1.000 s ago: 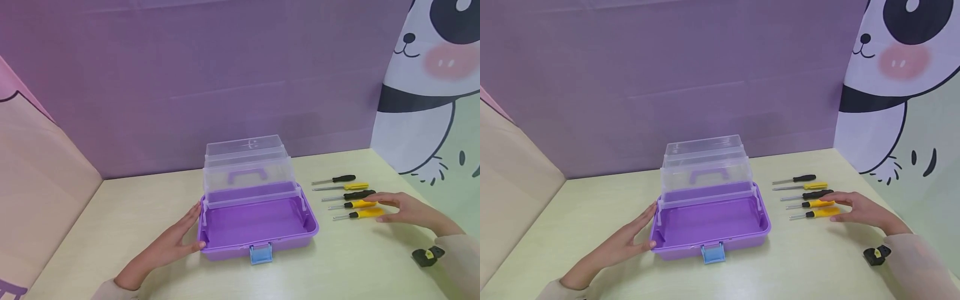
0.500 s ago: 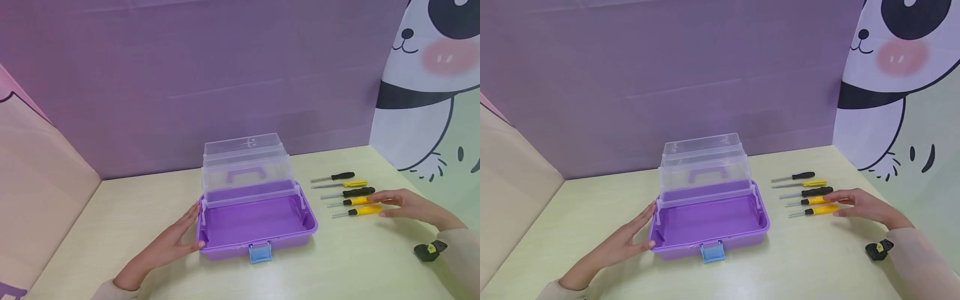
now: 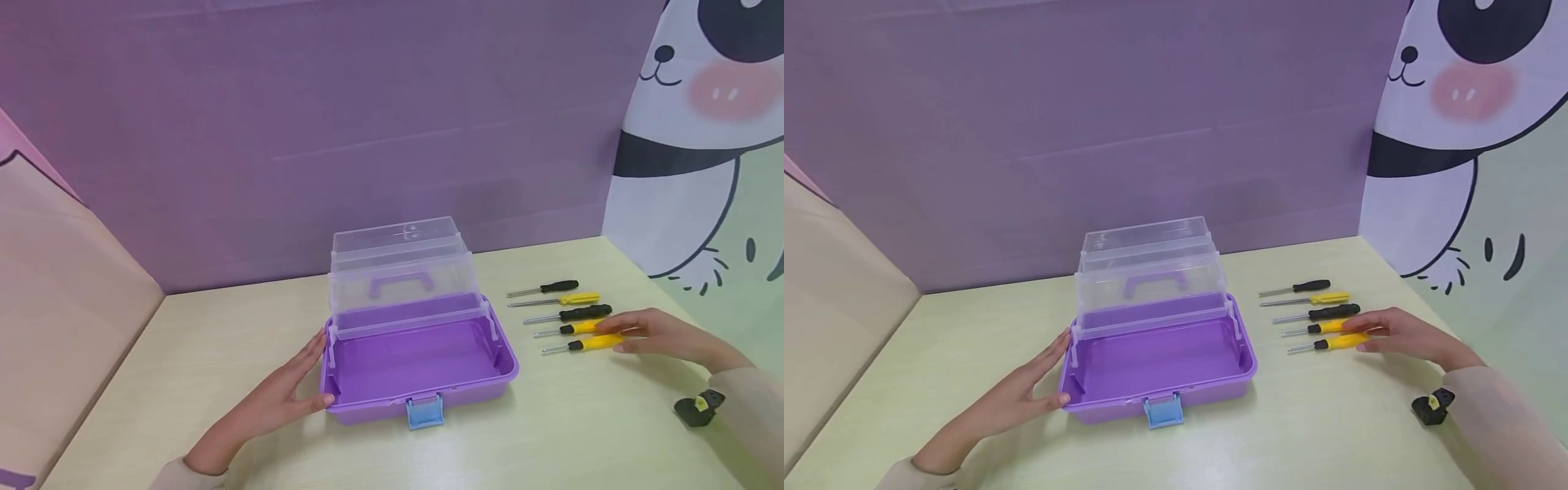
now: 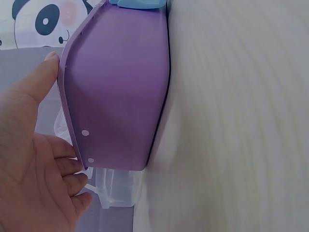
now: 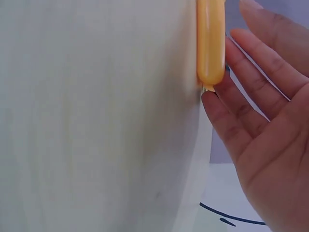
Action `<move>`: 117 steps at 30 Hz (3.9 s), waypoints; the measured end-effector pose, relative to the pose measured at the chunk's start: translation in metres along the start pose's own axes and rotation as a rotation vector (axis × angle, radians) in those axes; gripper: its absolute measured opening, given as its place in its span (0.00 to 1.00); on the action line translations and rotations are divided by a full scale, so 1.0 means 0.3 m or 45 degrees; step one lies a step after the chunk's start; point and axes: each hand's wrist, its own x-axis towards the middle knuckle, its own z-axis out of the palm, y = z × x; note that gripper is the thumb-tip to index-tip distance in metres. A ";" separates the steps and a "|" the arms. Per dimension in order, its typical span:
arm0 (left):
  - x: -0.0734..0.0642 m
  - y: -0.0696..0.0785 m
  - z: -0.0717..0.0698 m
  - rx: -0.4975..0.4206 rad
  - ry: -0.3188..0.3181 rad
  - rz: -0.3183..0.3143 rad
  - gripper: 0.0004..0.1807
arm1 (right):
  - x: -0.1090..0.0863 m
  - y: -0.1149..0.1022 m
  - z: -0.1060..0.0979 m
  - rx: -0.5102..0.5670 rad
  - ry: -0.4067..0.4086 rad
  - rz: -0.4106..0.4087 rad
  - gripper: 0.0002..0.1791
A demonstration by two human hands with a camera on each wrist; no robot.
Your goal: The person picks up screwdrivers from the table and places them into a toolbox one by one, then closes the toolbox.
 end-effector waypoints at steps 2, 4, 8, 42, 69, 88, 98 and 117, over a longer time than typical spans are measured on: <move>-0.002 -0.002 0.001 0.000 0.004 0.004 0.48 | 0.008 0.005 0.004 -0.013 0.002 0.009 0.17; -0.003 -0.003 0.002 -0.002 0.003 0.006 0.48 | 0.014 0.008 0.004 -0.018 0.001 0.038 0.17; -0.002 -0.002 0.004 -0.005 0.002 0.008 0.48 | 0.016 0.011 0.005 -0.016 0.009 0.119 0.16; -0.003 0.008 -0.002 -0.042 -0.017 -0.036 0.48 | 0.023 0.002 0.013 -0.001 0.009 0.347 0.20; -0.005 -0.001 0.005 -0.074 -0.007 -0.041 0.48 | 0.021 0.018 0.017 -0.011 0.019 0.336 0.18; -0.005 0.001 0.005 -0.066 0.000 -0.030 0.48 | 0.024 0.020 0.011 -0.057 -0.033 0.221 0.16; -0.003 0.002 0.006 -0.082 -0.002 -0.026 0.48 | 0.023 0.028 0.007 -0.106 -0.025 0.174 0.13; -0.004 -0.002 0.005 -0.056 -0.005 -0.038 0.48 | 0.048 0.036 0.001 -0.062 0.038 -0.127 0.13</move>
